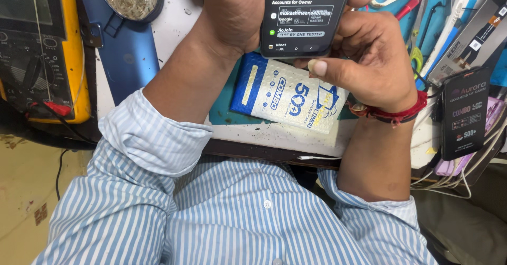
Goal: The person reassembles a smartphone by connecting internal components, applying adhesive, and closing the casing. They then power on the device and navigate through the settings menu to verify functionality.
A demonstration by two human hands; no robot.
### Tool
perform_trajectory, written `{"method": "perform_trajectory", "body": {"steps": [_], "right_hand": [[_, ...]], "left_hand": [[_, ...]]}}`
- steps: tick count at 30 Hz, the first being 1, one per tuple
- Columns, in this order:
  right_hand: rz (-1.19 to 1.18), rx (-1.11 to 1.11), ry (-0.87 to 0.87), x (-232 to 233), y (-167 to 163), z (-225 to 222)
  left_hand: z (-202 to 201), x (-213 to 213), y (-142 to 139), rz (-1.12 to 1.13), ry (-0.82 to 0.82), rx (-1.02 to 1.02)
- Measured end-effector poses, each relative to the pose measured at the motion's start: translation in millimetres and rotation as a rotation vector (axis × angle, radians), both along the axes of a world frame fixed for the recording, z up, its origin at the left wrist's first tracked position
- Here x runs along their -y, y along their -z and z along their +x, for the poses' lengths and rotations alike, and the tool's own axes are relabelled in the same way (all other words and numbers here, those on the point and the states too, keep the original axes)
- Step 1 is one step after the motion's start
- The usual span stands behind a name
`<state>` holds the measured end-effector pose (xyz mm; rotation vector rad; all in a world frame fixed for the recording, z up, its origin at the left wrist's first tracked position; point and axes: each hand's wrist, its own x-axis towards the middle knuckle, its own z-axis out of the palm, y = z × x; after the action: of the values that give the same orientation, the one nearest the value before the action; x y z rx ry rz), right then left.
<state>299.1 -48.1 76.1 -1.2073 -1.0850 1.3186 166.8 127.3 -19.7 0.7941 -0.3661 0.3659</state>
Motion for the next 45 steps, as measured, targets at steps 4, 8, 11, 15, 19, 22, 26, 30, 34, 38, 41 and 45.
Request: {"method": "perform_trajectory", "body": {"steps": [4,8,11,15,19,22,26,30,34,38,41,45], "right_hand": [[-0.079,0.063,0.070,-1,-2,-2],[-0.033,0.024,0.091,-5,-5,-4],[0.009,-0.002,0.172,-8,-4,-5],[-0.007,-0.025,0.266,-7,-1,-4],[0.009,-0.026,0.205,-1,4,-2],[0.026,0.002,0.135,0,7,0],[-0.028,0.048,0.111,1,3,0],[-0.031,-0.007,0.015,0,1,0],[-0.029,-0.044,-0.010,0,0,0],[-0.030,-0.017,0.014,1,2,-2],[-0.198,0.056,0.126,-1,2,-5],[0.029,-0.083,-0.038,-2,-1,-5]], "left_hand": [[-1,1,-2,0.048,-0.058,-0.030],[0,1,-4,0.054,-0.044,-0.009],[-1,1,-4,0.014,-0.026,-0.013],[0,4,-3,-0.014,-0.024,-0.006],[0,4,-2,-0.021,-0.023,-0.011],[0,5,-2,-0.025,-0.028,-0.016],[2,8,-2,-0.037,-0.037,-0.031],[1,10,-1,-0.063,-0.015,-0.028],[2,11,-1,-0.054,-0.011,-0.022],[1,11,-1,-0.072,-0.002,-0.068],[0,11,1,-0.038,-0.025,-0.087],[2,11,4,-0.112,0.029,-0.036]]}}
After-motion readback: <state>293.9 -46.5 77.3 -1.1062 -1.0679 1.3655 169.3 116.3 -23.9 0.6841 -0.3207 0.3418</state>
